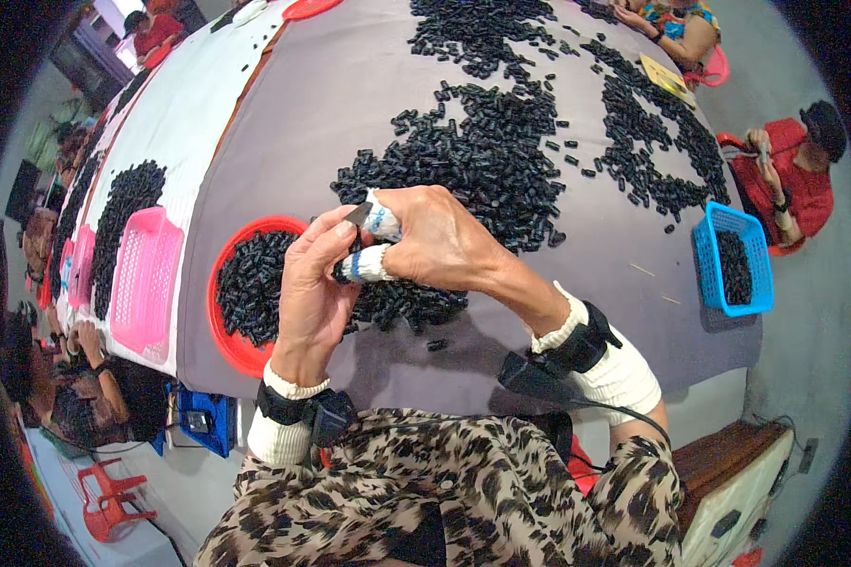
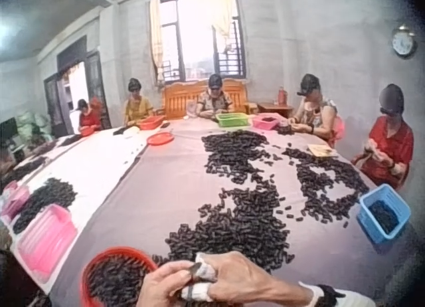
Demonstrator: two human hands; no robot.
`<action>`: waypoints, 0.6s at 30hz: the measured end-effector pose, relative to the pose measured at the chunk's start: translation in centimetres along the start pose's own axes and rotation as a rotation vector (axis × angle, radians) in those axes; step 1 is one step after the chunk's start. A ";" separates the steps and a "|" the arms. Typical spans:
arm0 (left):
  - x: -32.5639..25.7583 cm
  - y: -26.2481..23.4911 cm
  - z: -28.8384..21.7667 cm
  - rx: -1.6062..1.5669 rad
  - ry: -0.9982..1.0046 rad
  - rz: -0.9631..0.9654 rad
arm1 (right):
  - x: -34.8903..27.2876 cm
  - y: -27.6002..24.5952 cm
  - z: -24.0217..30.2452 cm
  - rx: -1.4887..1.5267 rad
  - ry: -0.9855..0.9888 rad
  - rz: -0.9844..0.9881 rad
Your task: Assembling small black plastic components by hand at a factory workstation.
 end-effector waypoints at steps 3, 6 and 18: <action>-0.2 -0.6 -0.6 -0.045 0.025 0.002 | 0.4 0.7 0.0 -0.003 0.029 0.009; -0.4 -0.8 -0.9 -0.084 0.034 0.010 | 0.7 1.0 0.1 -0.016 0.020 0.022; -0.5 -0.8 -0.8 -0.122 0.020 0.089 | 0.8 1.7 1.2 -0.073 -0.042 0.107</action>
Point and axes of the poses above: each hand's wrist, its own x-axis towards the middle knuckle, its own y-axis out of the palm, z = x × y, the point moved 10 cm from there along x, towards the middle knuckle, and after that the axes turned 12 degrees about -z, right-handed, at the moved point
